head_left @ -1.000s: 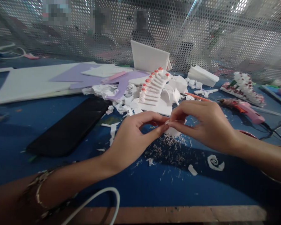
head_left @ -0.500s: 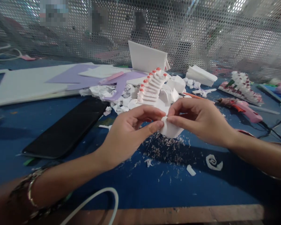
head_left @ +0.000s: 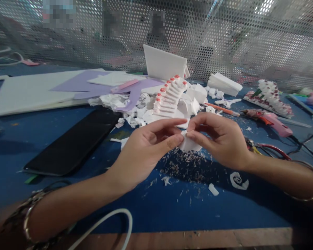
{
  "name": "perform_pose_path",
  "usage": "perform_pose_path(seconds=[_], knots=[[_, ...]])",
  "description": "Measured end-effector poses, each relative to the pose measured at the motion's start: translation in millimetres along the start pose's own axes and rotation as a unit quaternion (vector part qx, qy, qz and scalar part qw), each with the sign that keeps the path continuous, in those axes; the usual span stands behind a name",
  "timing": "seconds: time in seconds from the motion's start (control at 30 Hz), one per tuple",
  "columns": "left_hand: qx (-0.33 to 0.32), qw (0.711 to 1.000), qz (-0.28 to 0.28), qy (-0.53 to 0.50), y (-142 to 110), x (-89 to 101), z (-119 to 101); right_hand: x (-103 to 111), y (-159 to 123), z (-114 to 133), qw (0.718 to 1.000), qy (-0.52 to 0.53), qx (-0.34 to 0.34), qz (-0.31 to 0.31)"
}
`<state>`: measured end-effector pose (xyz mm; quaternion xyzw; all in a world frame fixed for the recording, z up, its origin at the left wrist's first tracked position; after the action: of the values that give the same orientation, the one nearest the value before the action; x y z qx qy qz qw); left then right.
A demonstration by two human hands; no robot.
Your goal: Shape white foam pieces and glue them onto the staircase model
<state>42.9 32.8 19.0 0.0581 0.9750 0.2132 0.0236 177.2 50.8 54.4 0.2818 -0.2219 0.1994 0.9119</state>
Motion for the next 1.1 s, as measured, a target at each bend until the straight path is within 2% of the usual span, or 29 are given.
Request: perform_pose_path(seconds=[0.3, 0.53, 0.83, 1.1], knots=[[-0.031, 0.999, 0.006, 0.020, 0, 1.1, -10, 0, -4, 5, 1.000, -0.019, 0.024, -0.006], [0.002, 1.000, 0.003, 0.031, -5, -0.1, -5, 2, -4, 6, 0.995, -0.052, 0.089, -0.012], [-0.019, 0.998, 0.012, 0.062, -5, -3.7, -12, 1, -6, 6, 0.992, -0.064, 0.101, -0.027], [-0.019, 0.998, 0.025, 0.046, -1, -2.2, -10, 2, -4, 6, 0.995, -0.044, 0.085, 0.010]])
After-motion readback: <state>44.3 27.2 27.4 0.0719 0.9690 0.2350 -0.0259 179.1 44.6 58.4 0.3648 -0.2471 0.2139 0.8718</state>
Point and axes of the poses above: each hand's wrist, its own y-axis towards the middle knuckle, its own x-axis out of the back of the hand, z = x × y, the point moved 5 cm from there along y, towards the middle knuckle, and after that the axes turned 13 degrees about -x, right-handed, at the moved point
